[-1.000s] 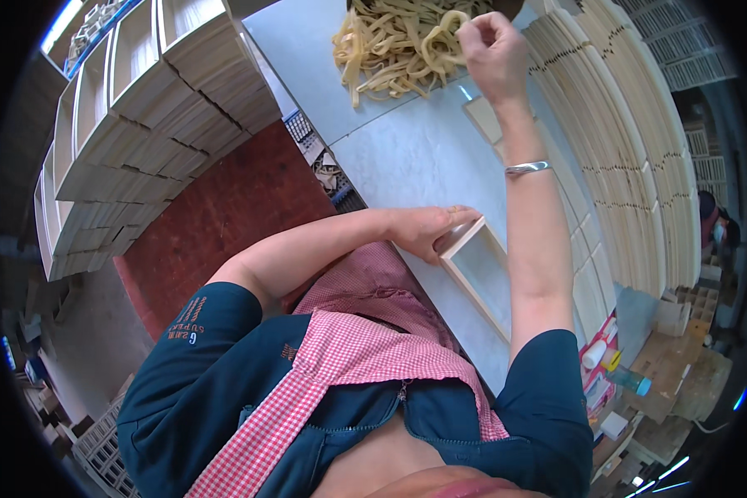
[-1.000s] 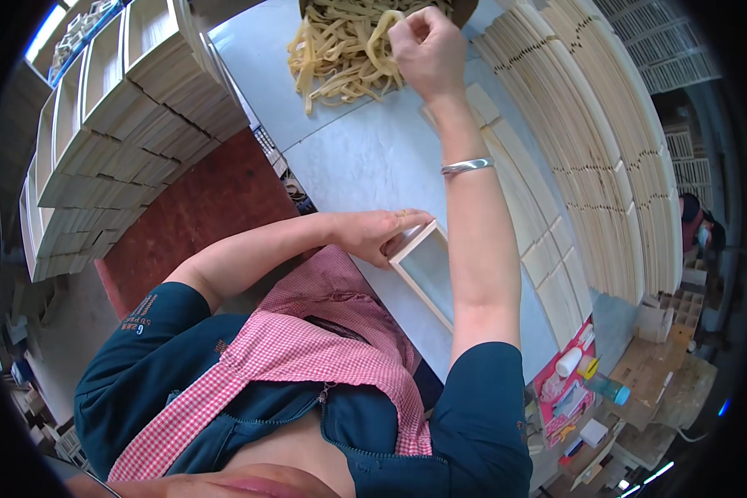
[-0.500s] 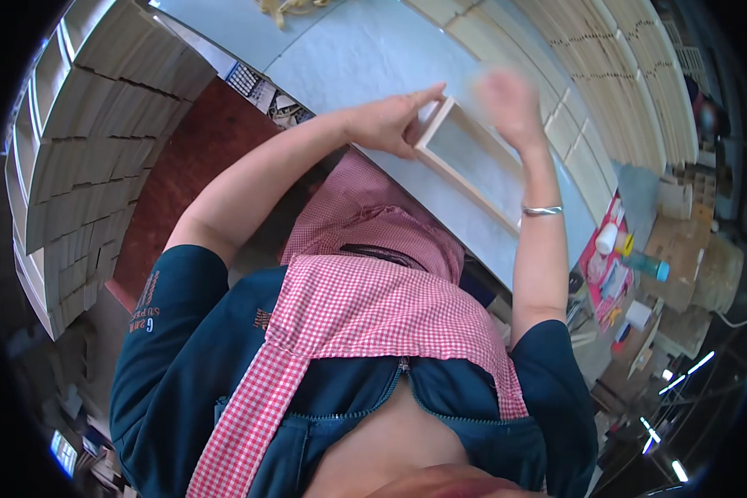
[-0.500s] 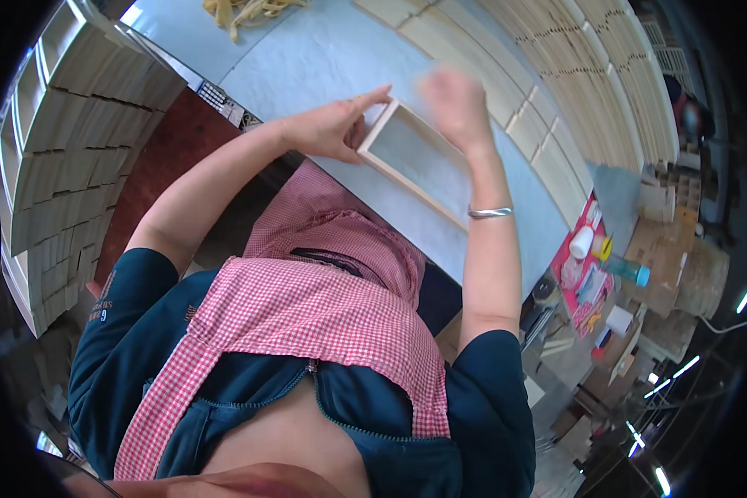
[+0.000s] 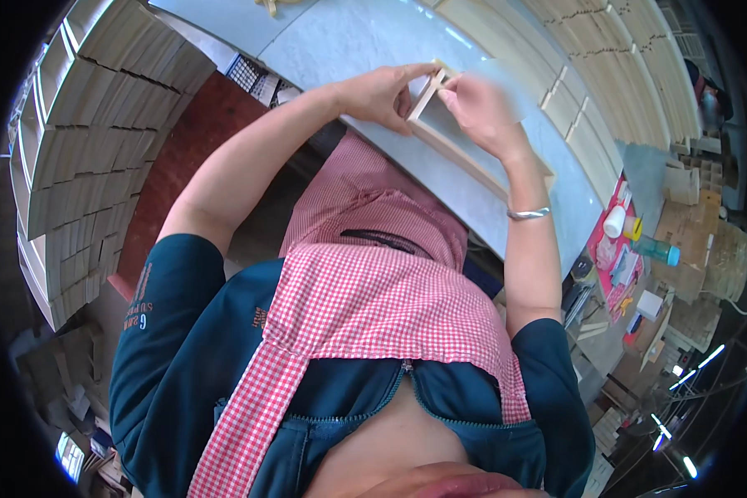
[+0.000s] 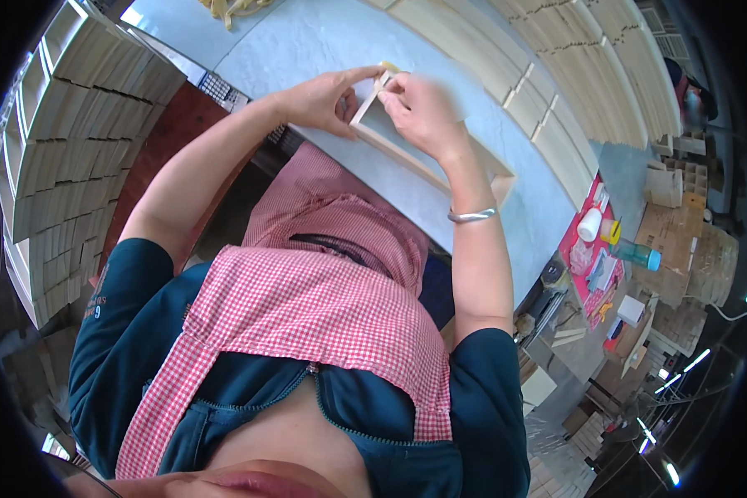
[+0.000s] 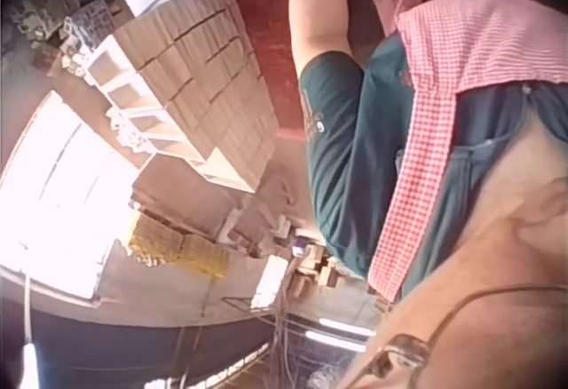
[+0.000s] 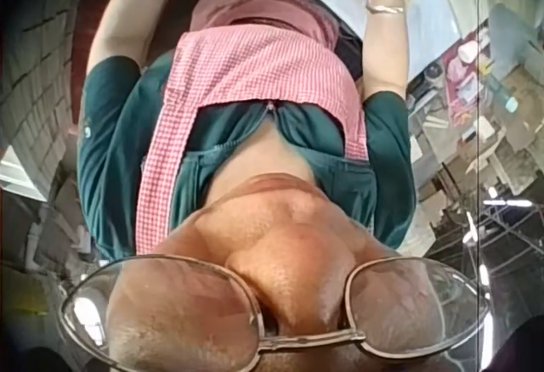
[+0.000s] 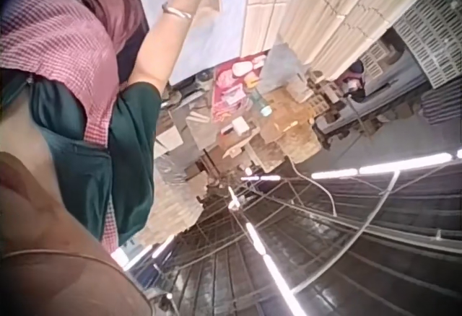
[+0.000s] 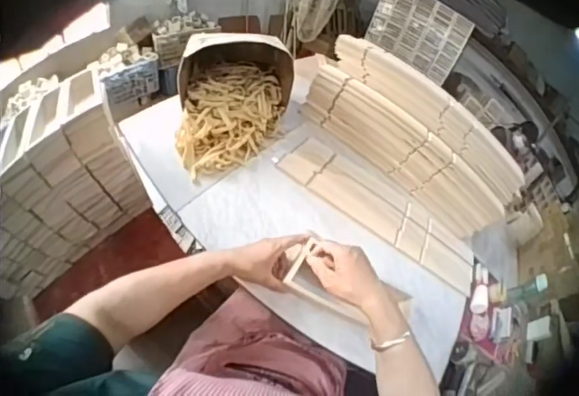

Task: Assembling wooden boxes by applying glue to frames and securing panels with a pneumatic nailer.

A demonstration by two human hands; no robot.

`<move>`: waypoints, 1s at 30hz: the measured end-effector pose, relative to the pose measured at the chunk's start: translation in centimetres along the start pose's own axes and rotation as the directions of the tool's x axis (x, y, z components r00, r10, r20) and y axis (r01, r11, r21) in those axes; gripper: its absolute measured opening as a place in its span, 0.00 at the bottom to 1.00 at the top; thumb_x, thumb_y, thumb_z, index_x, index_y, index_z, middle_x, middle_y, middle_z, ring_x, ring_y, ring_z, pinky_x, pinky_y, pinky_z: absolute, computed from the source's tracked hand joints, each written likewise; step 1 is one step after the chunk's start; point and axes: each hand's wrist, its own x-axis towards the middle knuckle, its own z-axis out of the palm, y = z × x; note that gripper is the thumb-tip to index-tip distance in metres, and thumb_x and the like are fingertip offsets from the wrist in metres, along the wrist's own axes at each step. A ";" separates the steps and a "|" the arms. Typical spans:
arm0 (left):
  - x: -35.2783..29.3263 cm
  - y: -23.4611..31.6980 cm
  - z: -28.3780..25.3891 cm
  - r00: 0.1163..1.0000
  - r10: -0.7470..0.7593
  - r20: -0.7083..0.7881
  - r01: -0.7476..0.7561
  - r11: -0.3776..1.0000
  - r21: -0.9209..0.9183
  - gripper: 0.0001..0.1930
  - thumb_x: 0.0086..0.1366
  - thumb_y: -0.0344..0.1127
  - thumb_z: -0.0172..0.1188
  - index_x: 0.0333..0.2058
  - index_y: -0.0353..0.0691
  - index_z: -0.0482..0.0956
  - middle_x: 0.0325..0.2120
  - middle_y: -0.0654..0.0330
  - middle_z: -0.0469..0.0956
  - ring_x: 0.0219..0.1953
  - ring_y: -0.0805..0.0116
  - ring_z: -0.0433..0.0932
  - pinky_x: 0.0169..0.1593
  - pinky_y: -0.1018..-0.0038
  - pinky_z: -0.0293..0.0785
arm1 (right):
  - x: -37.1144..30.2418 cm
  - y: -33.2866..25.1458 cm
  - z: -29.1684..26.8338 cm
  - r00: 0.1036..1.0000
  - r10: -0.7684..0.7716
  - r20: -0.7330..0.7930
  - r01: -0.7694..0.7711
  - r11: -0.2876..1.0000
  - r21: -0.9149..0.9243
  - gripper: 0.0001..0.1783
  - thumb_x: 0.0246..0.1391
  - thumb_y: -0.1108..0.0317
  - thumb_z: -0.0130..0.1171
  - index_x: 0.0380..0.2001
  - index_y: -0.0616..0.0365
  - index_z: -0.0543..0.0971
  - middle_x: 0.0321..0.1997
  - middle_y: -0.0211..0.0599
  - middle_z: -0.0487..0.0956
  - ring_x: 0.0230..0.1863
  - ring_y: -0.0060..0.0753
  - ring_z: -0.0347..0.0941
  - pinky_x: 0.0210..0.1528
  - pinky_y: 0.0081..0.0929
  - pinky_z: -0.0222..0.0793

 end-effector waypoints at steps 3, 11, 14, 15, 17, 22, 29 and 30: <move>0.1 -2.1 0.9 0.995 0.073 -0.069 -0.066 0.993 0.099 0.55 0.45 0.34 0.78 0.71 0.43 0.56 0.54 0.48 0.76 0.41 0.58 0.81 0.46 0.66 0.80 | -3.0 -2.3 0.3 0.998 -0.028 -0.053 0.019 0.987 -0.157 0.08 0.59 0.65 0.63 0.32 0.59 0.80 0.22 0.33 0.77 0.20 0.31 0.67 0.27 0.29 0.64; 2.5 -3.0 0.7 0.921 0.360 -0.146 -0.255 0.845 0.470 0.56 0.41 0.46 0.81 0.68 0.42 0.60 0.52 0.51 0.75 0.51 0.53 0.76 0.57 0.57 0.76 | -8.6 -3.2 7.8 0.994 -0.094 -0.056 0.080 0.973 -0.216 0.10 0.64 0.66 0.56 0.42 0.60 0.81 0.28 0.35 0.77 0.23 0.37 0.71 0.28 0.34 0.67; 2.1 -2.2 0.5 0.937 0.320 -0.142 -0.223 0.858 0.463 0.58 0.38 0.45 0.82 0.68 0.44 0.60 0.51 0.51 0.74 0.49 0.54 0.75 0.57 0.60 0.76 | -13.4 0.0 5.3 0.995 0.009 -0.095 -0.021 0.992 -0.122 0.09 0.63 0.68 0.56 0.40 0.63 0.80 0.28 0.39 0.78 0.22 0.39 0.73 0.25 0.33 0.71; 1.8 -1.3 0.2 0.957 0.253 -0.142 -0.173 0.889 0.423 0.59 0.37 0.45 0.83 0.69 0.45 0.60 0.51 0.51 0.74 0.49 0.55 0.75 0.57 0.61 0.75 | -15.6 2.2 4.8 0.974 -0.018 -0.228 -0.012 0.992 -0.129 0.10 0.62 0.70 0.58 0.44 0.63 0.81 0.28 0.38 0.77 0.21 0.37 0.72 0.25 0.32 0.70; 1.1 -0.6 0.0 0.978 0.162 -0.133 -0.105 0.928 0.357 0.60 0.36 0.43 0.83 0.69 0.47 0.59 0.52 0.52 0.74 0.50 0.57 0.74 0.56 0.62 0.75 | -19.9 4.9 2.3 0.921 -0.003 -0.391 -0.085 0.975 -0.206 0.18 0.59 0.76 0.59 0.53 0.63 0.78 0.32 0.38 0.78 0.20 0.33 0.70 0.24 0.29 0.68; 0.9 -3.0 0.3 0.956 0.266 -0.123 -0.190 0.882 0.431 0.59 0.37 0.41 0.82 0.70 0.47 0.58 0.53 0.54 0.74 0.50 0.58 0.73 0.58 0.63 0.72 | -23.2 10.6 -4.6 0.681 0.579 -0.448 -0.504 0.815 0.288 0.37 0.58 0.82 0.57 0.71 0.61 0.62 0.53 0.42 0.75 0.26 0.22 0.69 0.29 0.21 0.69; 1.2 -2.9 0.4 0.976 0.185 -0.116 -0.125 0.909 0.397 0.58 0.37 0.41 0.81 0.70 0.48 0.59 0.58 0.56 0.74 0.50 0.57 0.73 0.62 0.62 0.69 | -21.5 8.8 -4.4 0.902 0.210 -0.378 -0.198 0.978 0.071 0.30 0.55 0.82 0.62 0.62 0.63 0.71 0.49 0.40 0.73 0.25 0.23 0.68 0.29 0.22 0.70; 1.2 -3.0 0.3 0.976 0.181 -0.117 -0.121 0.911 0.394 0.58 0.37 0.41 0.81 0.70 0.48 0.59 0.58 0.56 0.74 0.50 0.57 0.73 0.62 0.62 0.69 | -21.6 8.5 -4.5 0.910 0.162 -0.381 -0.172 0.985 0.007 0.28 0.54 0.82 0.63 0.60 0.63 0.73 0.48 0.40 0.73 0.25 0.23 0.68 0.29 0.23 0.70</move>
